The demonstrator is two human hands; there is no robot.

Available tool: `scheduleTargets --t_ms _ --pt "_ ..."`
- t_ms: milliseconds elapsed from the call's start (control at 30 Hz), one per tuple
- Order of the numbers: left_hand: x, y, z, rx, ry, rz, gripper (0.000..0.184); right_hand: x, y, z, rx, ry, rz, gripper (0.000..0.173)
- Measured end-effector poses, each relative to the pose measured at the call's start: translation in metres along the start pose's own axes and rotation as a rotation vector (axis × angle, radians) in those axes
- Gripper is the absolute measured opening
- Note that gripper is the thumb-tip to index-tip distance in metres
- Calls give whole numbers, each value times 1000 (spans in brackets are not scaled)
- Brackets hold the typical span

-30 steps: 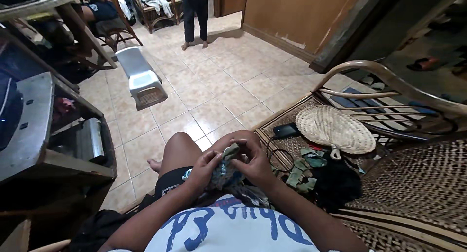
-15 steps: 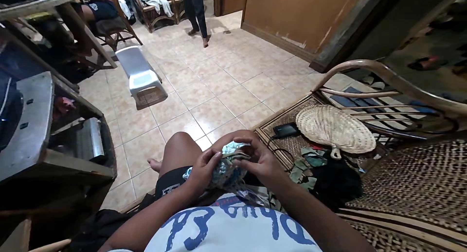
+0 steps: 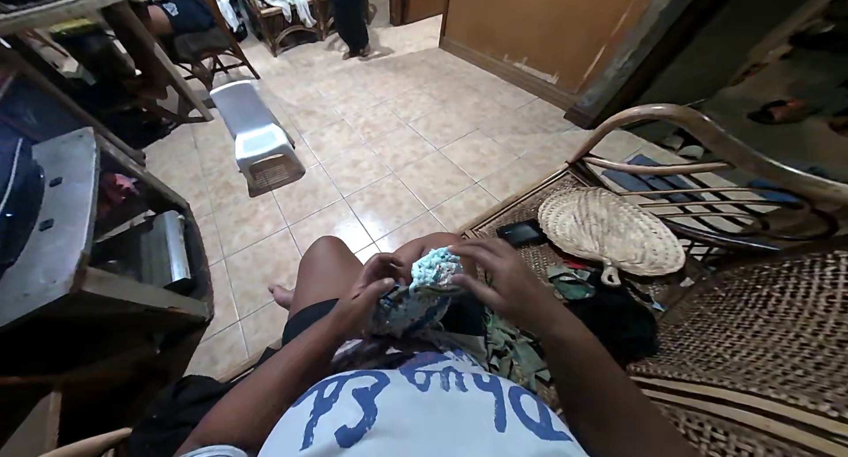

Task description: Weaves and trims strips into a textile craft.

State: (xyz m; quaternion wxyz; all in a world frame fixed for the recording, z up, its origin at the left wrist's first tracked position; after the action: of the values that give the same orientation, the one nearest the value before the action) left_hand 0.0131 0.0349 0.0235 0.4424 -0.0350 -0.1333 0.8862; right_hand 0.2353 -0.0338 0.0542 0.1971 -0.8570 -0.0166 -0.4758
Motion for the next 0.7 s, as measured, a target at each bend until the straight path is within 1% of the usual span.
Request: scheduleTargets --t_ms 33,67,100,133,167,200,233,267,300,333,367,400,433,467,500,533,567,600,633,700 --pt "2 0 8 -32 -96 -80 52 -8 -6 -11 100 -70 -8 48" --pt "4 -2 16 -75 -205 -167 54 -17 -13 -20 180 -96 -51 51" --pt "7 -4 23 -113 -321 -245 49 -25 -19 -26 235 -99 -112 50" --pt "10 -7 30 -139 -425 -291 44 -33 -24 -29 270 -110 -175 43" --pt "14 -10 38 -146 -526 -303 39 -39 -29 -30 290 -142 -226 36" --pt "19 -14 46 -134 -634 -270 35 -43 -32 -29 293 -191 -269 32" --pt "24 -18 55 -100 -750 -202 33 -45 -35 -28 290 -233 -293 30" --pt "31 -23 65 -60 -853 -111 35 -45 -35 -28 285 -263 -293 29" --pt "37 -27 74 -18 -931 1 43 -46 -35 -28 276 -281 -287 29" --pt "44 -32 82 13 -986 107 57 -45 -34 -28 268 -294 -273 29" --pt "53 -36 86 39 -1063 191 66 -45 -33 -28 264 -305 -256 28" --pt "63 -37 86 95 -1130 225 64 -44 -32 -26 260 -312 -238 28" --pt "72 -36 82 176 -1168 203 53 -43 -31 -25 253 -322 -225 28" --pt "78 -32 74 278 -1177 126 38 -42 -30 -22 238 -337 -221 28" --pt "79 -27 64 386 -1147 -7 25 -42 -29 -18 221 -354 -219 29" --pt "75 -21 51 450 -1069 -177 22 -42 -28 -15 195 -370 -215 30" --pt "66 -13 39 454 -953 -332 25 -42 -28 -13 168 -388 -214 31" --pt "55 -6 28 450 -846 -435 31 -43 -28 -11 138 -408 -220 32" --pt "44 0 21 422 -770 -460 35 -45 -28 -9 106 -429 -227 32" --pt "29 7 12 382 -726 -356 40 -47 -29 -9 73 -452 -223 32"
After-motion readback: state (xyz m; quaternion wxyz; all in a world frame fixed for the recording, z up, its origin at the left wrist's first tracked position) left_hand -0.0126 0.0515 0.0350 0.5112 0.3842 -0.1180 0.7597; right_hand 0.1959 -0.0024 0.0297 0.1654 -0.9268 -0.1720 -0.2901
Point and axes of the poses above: each hand's wrist, its own y-axis away from the middle knuckle, its own x-axis out of the back of the hand, z = x × y, the point moved 5 cm from there along -y, towards the middle knuckle, and after that the axes turned 5 degrees about -z, right-handed, at the moved point
